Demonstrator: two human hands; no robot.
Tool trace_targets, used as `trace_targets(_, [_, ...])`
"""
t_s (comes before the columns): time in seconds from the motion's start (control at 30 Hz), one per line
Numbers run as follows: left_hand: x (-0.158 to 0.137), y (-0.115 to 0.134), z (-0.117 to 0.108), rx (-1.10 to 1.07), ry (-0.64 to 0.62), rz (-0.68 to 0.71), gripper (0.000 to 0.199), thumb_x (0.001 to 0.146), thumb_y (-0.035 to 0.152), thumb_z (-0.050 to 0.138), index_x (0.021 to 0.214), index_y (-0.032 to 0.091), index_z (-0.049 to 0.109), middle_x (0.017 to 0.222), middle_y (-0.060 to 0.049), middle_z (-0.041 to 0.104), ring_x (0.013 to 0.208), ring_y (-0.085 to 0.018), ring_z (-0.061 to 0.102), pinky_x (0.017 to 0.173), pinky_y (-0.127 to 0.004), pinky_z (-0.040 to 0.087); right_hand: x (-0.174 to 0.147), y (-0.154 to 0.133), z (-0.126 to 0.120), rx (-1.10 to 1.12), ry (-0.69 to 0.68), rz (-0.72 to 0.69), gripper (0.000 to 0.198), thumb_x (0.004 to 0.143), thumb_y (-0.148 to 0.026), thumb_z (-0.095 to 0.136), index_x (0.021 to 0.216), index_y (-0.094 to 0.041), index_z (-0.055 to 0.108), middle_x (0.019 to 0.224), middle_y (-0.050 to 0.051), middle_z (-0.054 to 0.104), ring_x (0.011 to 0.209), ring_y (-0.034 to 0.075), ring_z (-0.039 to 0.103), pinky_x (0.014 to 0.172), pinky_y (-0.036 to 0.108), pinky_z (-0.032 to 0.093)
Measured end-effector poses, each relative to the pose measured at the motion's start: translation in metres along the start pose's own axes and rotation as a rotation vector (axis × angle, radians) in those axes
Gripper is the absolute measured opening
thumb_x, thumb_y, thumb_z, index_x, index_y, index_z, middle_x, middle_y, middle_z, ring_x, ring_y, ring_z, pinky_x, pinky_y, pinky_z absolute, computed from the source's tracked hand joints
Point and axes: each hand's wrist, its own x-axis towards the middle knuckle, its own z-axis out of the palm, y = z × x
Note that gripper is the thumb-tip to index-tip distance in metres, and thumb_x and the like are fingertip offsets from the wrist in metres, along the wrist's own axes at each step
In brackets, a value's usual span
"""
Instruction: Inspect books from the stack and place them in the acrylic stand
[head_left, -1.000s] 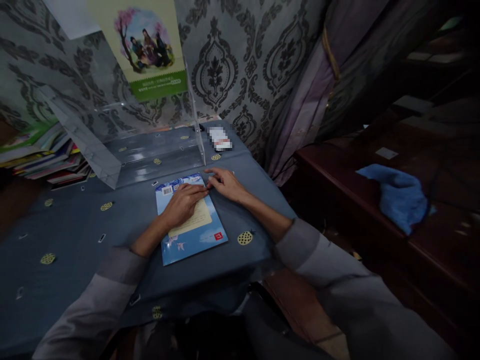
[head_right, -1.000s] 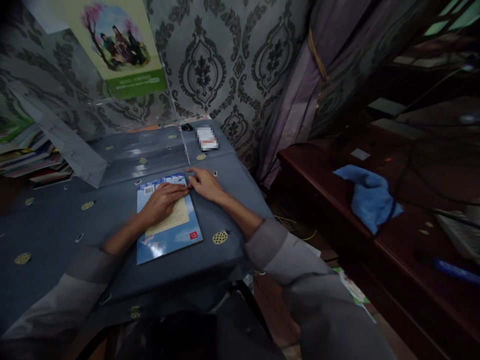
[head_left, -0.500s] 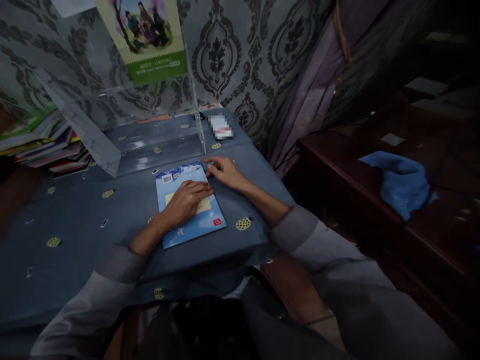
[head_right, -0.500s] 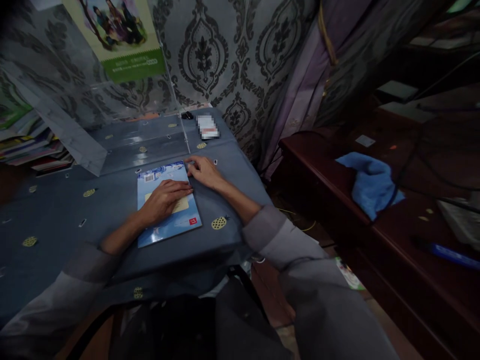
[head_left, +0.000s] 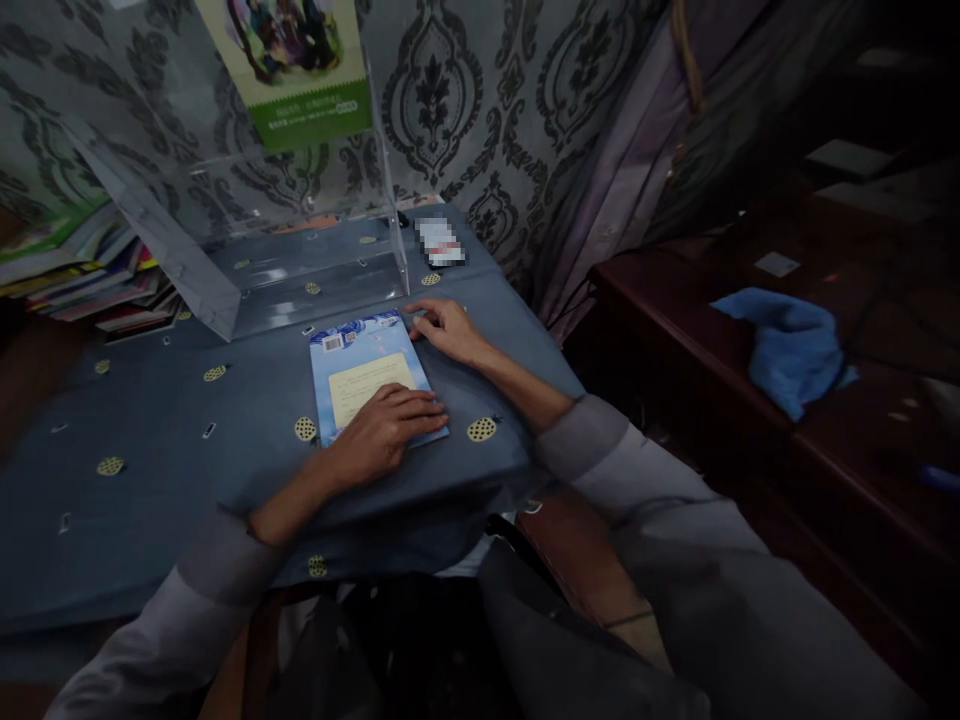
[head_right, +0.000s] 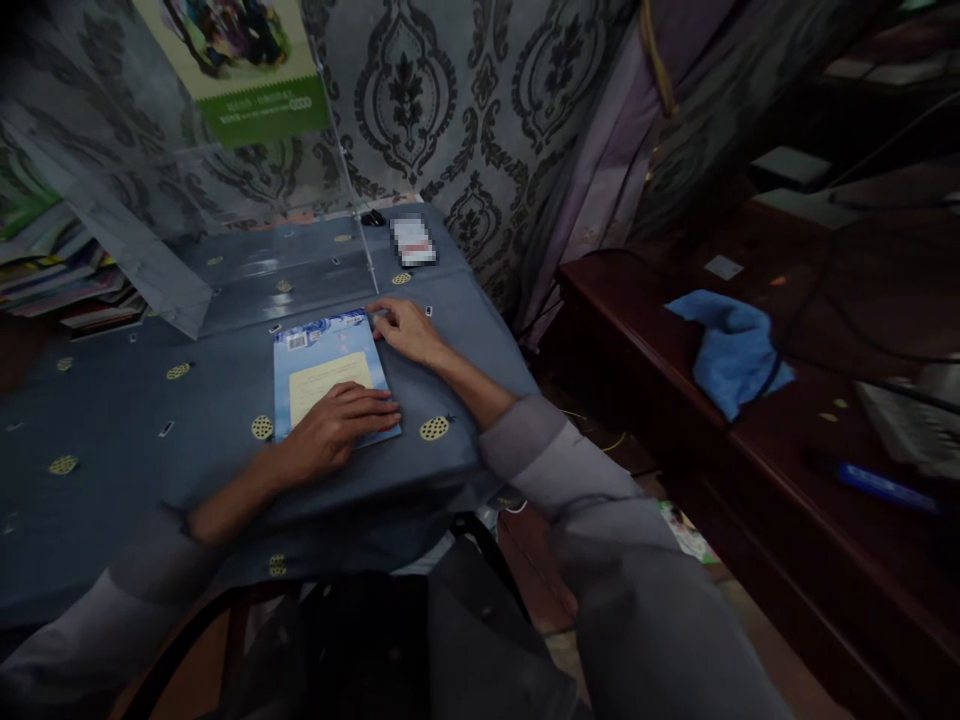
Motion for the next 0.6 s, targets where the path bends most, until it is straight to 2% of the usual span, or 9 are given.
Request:
trace_targets(0.3, [-0.006, 0.011, 0.002, 0.108, -0.046, 0.022, 0.055, 0.083, -0.002, 0.045, 0.131, 0.018, 0.061, 0.132, -0.006, 0.068, 0.129, -0.023, 0.056, 0.105, -0.048, 0.042, -0.003, -0.002, 0.0, -0.039, 0.019, 0.007, 0.03, 0.089, -0.014, 0.054, 0.115, -0.014, 0.069, 0.08, 0.005, 0.077, 0.078, 0.019, 0.072, 0.075, 0.031, 0.052])
trace_targets(0.47, [-0.008, 0.018, 0.003, 0.214, -0.041, 0.044, 0.05, 0.085, 0.0, 0.045, 0.131, 0.014, 0.06, 0.133, -0.008, 0.068, 0.129, -0.024, 0.056, 0.105, -0.047, 0.042, -0.006, -0.007, 0.0, -0.077, 0.022, 0.008, 0.031, 0.089, -0.014, 0.053, 0.116, -0.014, 0.069, 0.082, 0.005, 0.078, 0.079, 0.019, 0.072, 0.077, 0.032, 0.053])
trace_targets(0.6, [-0.011, 0.03, 0.01, 0.326, -0.025, 0.006, 0.044, 0.092, 0.004, 0.044, 0.133, 0.013, 0.058, 0.134, -0.011, 0.067, 0.129, -0.024, 0.057, 0.105, -0.045, 0.043, -0.015, -0.014, 0.002, -0.144, 0.01, 0.023, 0.033, 0.091, -0.016, 0.051, 0.119, -0.014, 0.068, 0.088, 0.007, 0.078, 0.08, 0.021, 0.071, 0.078, 0.034, 0.053])
